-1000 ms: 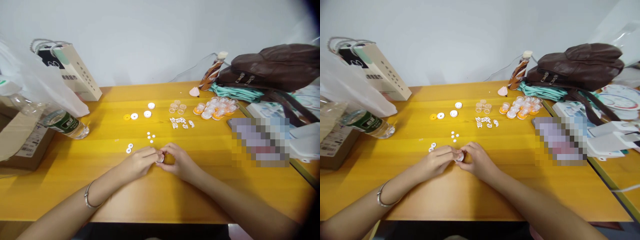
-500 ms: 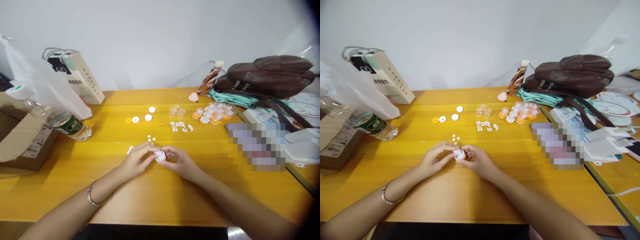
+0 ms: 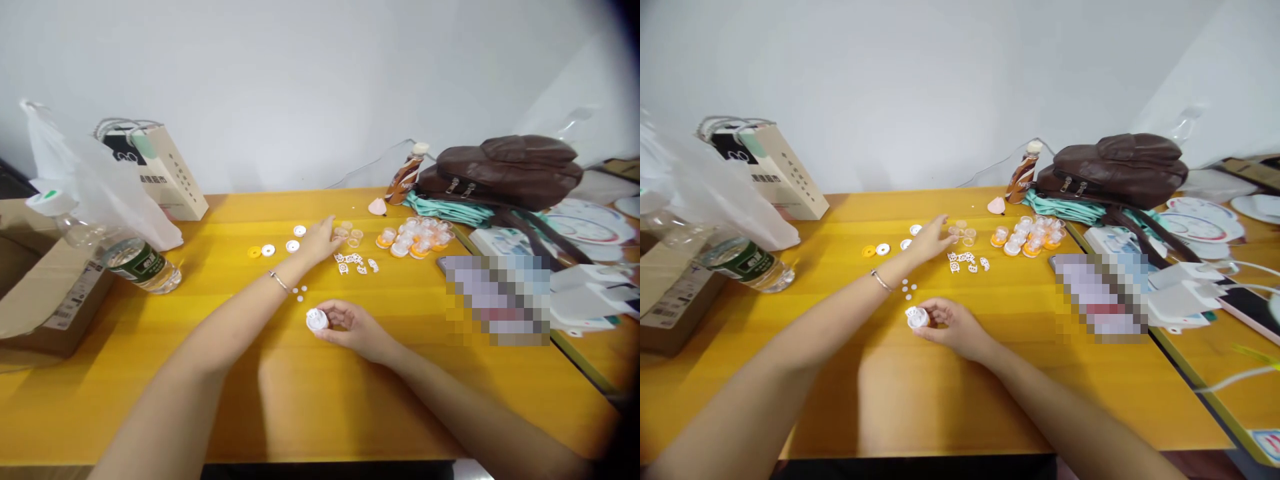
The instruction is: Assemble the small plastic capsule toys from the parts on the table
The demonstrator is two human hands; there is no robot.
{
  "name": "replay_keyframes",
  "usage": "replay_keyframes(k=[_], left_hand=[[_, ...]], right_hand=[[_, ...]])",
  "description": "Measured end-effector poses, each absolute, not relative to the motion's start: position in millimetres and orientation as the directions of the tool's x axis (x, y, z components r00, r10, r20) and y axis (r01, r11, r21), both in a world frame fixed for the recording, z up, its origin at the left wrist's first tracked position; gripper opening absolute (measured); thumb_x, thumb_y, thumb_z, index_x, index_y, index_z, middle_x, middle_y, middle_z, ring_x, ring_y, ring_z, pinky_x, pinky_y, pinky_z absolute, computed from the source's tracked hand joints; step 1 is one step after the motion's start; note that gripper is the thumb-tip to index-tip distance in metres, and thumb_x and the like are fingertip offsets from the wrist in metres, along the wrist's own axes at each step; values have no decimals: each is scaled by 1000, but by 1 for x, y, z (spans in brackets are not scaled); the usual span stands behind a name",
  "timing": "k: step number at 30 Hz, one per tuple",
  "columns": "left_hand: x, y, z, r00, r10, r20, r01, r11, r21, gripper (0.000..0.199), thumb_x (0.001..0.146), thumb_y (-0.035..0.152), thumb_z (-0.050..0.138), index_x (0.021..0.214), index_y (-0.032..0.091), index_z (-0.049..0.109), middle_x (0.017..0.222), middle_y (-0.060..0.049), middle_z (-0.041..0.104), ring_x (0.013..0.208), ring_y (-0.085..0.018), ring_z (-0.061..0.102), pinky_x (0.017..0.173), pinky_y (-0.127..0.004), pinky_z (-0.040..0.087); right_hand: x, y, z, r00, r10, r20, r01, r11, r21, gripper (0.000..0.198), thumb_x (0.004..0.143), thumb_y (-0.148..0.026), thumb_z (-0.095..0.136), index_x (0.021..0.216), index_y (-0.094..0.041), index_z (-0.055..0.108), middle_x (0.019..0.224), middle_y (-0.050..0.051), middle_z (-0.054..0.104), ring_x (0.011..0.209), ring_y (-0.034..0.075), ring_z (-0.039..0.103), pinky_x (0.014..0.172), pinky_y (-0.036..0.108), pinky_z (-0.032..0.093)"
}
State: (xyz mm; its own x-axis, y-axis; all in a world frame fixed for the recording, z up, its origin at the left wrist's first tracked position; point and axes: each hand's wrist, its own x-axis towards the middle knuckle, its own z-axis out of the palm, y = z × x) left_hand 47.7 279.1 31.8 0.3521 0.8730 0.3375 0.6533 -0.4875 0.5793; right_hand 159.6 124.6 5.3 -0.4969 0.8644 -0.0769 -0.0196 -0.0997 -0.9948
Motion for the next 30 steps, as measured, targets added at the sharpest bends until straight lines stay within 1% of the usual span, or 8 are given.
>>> replay_keyframes(k=[4,6,8,10,13,19,26,30], left_hand=[[60,288,26,303,898,319,658,-439,612,21,76,22,61,93,9,56,89,-15,64,90,-26,60,81,-39,45],[55,285,29,273,904,329,648,-425,632,14,77,20,59,87,11,57,87,-12,64,88,-23,60,81,-36,45],[42,272,37,237,907,347,630,-415,656,17,78,22,58,92,13,55,91,-10,64,88,-20,60,81,-33,45],[23,248,46,204,911,358,588,-407,699,30,79,26,59,105,15,49,92,-7,64,86,-16,60,77,-29,46],[-11,196,55,194,907,373,345,-420,840,39,81,28,58,115,17,42,86,-5,63,80,-14,60,72,-28,46],[-53,124,36,202,928,313,366,-368,855,34,81,27,60,111,19,47,94,-6,62,83,-15,57,81,-31,44],[-43,115,19,213,933,290,241,-338,910,31,81,24,60,109,19,48,99,-8,62,89,-17,58,84,-32,45],[-39,112,18,260,921,289,243,-352,904,27,81,21,60,105,18,50,97,-7,62,88,-15,58,83,-30,45]], right_hand=[[160,126,3,-503,858,-107,-64,-161,-985,36,61,-24,76,93,-19,60,84,0,68,75,11,64,80,30,51],[161,126,3,-497,858,-128,-92,-199,-976,38,60,-21,76,94,-19,59,84,0,68,76,10,64,80,29,51],[161,126,4,-489,859,-152,-103,-230,-968,37,59,-20,77,92,-19,60,84,-1,68,77,10,64,81,29,50],[160,126,5,-488,856,-173,-97,-250,-963,35,59,-20,77,90,-19,61,84,-1,68,78,10,64,82,28,50],[158,125,6,-483,855,-191,-96,-268,-958,33,61,-22,76,91,-20,62,84,-1,68,77,11,64,81,28,50],[153,124,5,-475,861,-182,-75,-246,-966,32,62,-25,75,91,-19,64,86,0,69,77,12,63,81,30,49],[153,122,3,-485,853,-193,-67,-256,-964,32,63,-24,74,92,-20,64,87,0,69,76,12,63,80,28,48],[152,121,2,-503,847,-174,-106,-259,-960,30,64,-23,74,93,-21,64,87,-1,69,77,11,63,79,26,48]])
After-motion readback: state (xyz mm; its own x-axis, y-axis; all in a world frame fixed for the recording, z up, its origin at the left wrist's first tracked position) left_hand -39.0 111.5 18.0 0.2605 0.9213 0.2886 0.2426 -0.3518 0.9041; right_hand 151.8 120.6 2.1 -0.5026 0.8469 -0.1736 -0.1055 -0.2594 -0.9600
